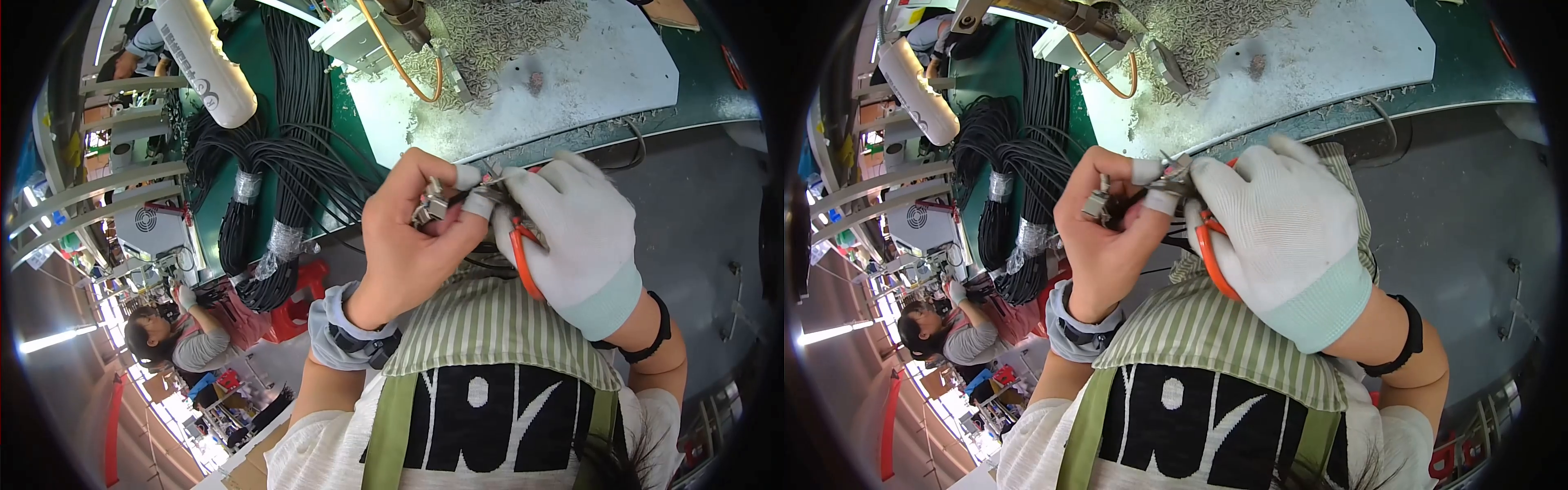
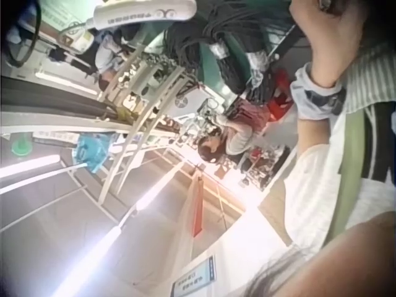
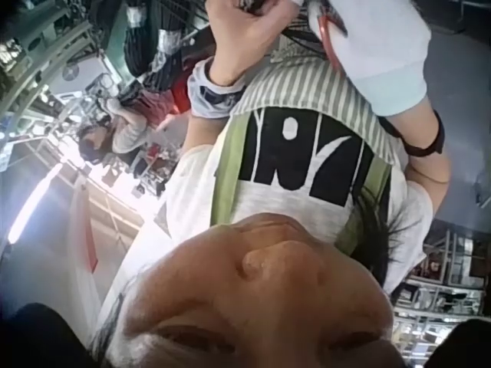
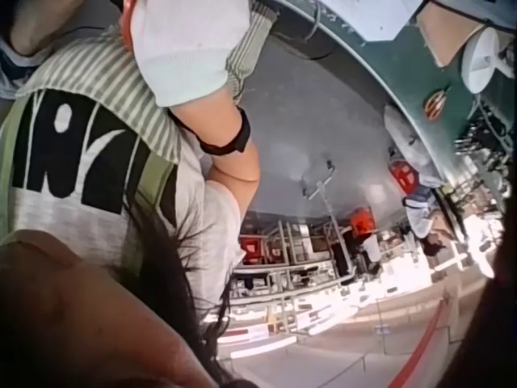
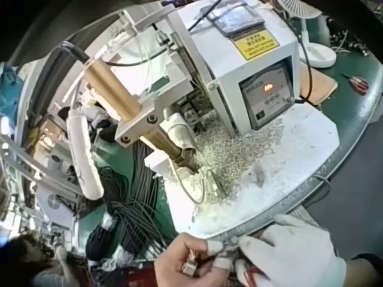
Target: Process bundles of wires by feeding them into a crimping machine and trimming ends with scissors.
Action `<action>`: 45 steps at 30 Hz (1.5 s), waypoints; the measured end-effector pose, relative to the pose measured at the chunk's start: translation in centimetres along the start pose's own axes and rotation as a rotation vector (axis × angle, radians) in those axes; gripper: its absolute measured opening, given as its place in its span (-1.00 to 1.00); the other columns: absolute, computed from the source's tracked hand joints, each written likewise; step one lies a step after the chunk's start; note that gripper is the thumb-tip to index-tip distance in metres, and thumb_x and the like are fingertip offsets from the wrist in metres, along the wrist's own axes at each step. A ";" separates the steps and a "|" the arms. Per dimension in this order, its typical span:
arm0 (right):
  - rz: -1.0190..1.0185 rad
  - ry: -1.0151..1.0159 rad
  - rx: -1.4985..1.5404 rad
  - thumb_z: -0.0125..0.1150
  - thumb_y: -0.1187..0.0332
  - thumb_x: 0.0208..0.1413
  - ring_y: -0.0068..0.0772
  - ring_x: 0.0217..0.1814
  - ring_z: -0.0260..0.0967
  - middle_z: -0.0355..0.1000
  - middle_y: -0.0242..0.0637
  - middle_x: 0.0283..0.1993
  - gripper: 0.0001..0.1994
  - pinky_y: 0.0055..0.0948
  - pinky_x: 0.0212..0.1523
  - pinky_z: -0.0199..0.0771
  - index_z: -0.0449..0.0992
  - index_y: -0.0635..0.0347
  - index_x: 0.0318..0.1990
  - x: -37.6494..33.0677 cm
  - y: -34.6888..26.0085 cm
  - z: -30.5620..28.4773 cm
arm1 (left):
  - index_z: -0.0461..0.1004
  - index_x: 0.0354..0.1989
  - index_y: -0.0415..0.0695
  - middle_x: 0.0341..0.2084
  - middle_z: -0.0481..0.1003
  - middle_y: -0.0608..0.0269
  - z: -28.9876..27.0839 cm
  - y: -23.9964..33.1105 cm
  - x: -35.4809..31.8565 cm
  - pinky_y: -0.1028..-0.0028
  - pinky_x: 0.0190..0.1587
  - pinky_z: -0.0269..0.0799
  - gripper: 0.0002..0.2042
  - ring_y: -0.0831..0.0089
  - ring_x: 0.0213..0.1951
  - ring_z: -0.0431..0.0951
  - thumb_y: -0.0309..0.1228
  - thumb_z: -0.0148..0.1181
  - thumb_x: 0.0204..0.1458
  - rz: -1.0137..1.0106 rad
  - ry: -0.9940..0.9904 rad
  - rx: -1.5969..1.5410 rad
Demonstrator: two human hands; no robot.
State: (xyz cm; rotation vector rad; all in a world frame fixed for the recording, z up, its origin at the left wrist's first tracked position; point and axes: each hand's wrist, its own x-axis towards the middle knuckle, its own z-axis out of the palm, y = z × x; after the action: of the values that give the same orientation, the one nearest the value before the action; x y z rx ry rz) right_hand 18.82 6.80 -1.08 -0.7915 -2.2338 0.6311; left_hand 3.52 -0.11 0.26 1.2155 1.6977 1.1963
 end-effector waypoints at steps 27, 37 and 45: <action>0.553 -0.403 0.662 0.11 0.24 0.10 -0.60 -0.78 0.25 0.29 -0.35 -0.73 -0.73 -0.58 -0.75 0.24 0.39 0.30 -0.46 10.3 8.1 2.8 | 0.36 -0.23 -0.15 -0.64 0.21 0.54 -3.2 -5.6 11.9 0.71 -0.62 -0.03 -0.86 0.78 -0.64 0.09 -0.55 0.09 0.03 -0.341 -0.184 -0.636; 0.142 -0.306 0.638 0.12 0.25 0.07 -0.58 -0.78 0.26 0.29 -0.33 -0.72 -0.73 -0.58 -0.77 0.24 0.38 0.32 -0.48 12.2 9.9 4.5 | 0.43 -0.40 -0.24 -0.54 0.43 0.48 -2.7 -3.8 13.2 0.69 -0.46 0.27 -0.90 0.78 -0.49 0.31 -0.57 0.16 -0.13 -0.018 -0.044 0.036; 0.322 -0.579 0.771 0.16 0.34 0.01 -0.58 -0.69 0.31 0.31 -0.30 -0.64 -0.78 -0.59 -0.70 0.30 0.43 0.39 -0.37 12.5 11.0 3.7 | 0.47 -0.45 -0.28 -0.54 0.47 0.42 -3.1 -3.0 13.3 0.67 -0.41 0.32 -0.90 0.75 -0.45 0.35 -0.52 0.22 -0.13 -0.196 -0.117 0.153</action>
State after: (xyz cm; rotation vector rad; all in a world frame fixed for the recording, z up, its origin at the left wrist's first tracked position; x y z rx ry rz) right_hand 12.71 22.27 -4.98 -0.5963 -2.0497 1.9277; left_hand -4.13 11.36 -2.08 1.1545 1.7995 0.8758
